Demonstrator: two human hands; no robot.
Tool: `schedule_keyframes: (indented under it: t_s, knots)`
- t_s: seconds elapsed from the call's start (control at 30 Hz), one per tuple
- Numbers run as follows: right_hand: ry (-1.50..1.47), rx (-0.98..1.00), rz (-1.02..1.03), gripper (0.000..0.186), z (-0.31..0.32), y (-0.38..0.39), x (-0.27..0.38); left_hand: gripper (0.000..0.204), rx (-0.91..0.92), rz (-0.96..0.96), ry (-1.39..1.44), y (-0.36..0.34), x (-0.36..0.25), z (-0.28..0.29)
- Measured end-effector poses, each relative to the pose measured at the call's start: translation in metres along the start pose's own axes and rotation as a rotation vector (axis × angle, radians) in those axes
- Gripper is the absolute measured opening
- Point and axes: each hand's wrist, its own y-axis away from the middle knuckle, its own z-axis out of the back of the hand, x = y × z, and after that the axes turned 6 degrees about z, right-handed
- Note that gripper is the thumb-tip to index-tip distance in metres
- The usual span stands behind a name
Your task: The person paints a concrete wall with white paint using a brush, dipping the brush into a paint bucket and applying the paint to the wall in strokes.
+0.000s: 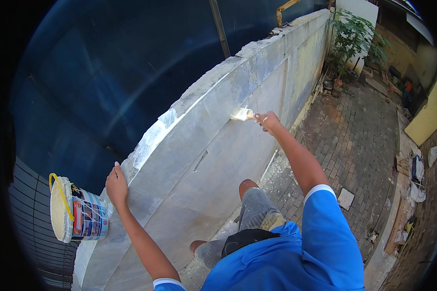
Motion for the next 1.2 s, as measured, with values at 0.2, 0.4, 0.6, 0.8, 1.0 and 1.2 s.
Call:
schedule_keyframes:
  t_s: [0.2, 0.4, 0.6, 0.8, 1.0, 1.2]
  knots:
    - [-0.056, 0.004, 0.202, 0.033, 0.012, 0.012, 0.158, 0.059, 0.003, 0.009, -0.003, -0.003, 0.001, 0.001]
    - [-0.392, 0.076, 0.173, 0.033, -0.002, 0.018, 0.144, 0.06, -0.009, 0.023, -0.005, -0.003, 0.004, 0.001]
    - [-0.49, 0.043, -0.062, 0.034, -0.034, 0.022, -0.015, 0.059, 0.035, 0.029, -0.02, 0.002, 0.002, 0.005]
    - [-0.151, -0.073, -0.058, 0.03, -0.019, 0.005, -0.047, 0.059, 0.04, 0.026, -0.005, 0.003, -0.003, 0.009]
    - [-0.078, -0.051, 0.203, 0.031, -0.01, 0.002, 0.117, 0.058, -0.003, 0.027, -0.021, -0.001, 0.002, 0.002]
    - [-0.327, 0.03, 0.258, 0.031, 0.006, 0.015, 0.179, 0.058, 0.032, 0.029, 0.005, 0.001, -0.009, 0.006]
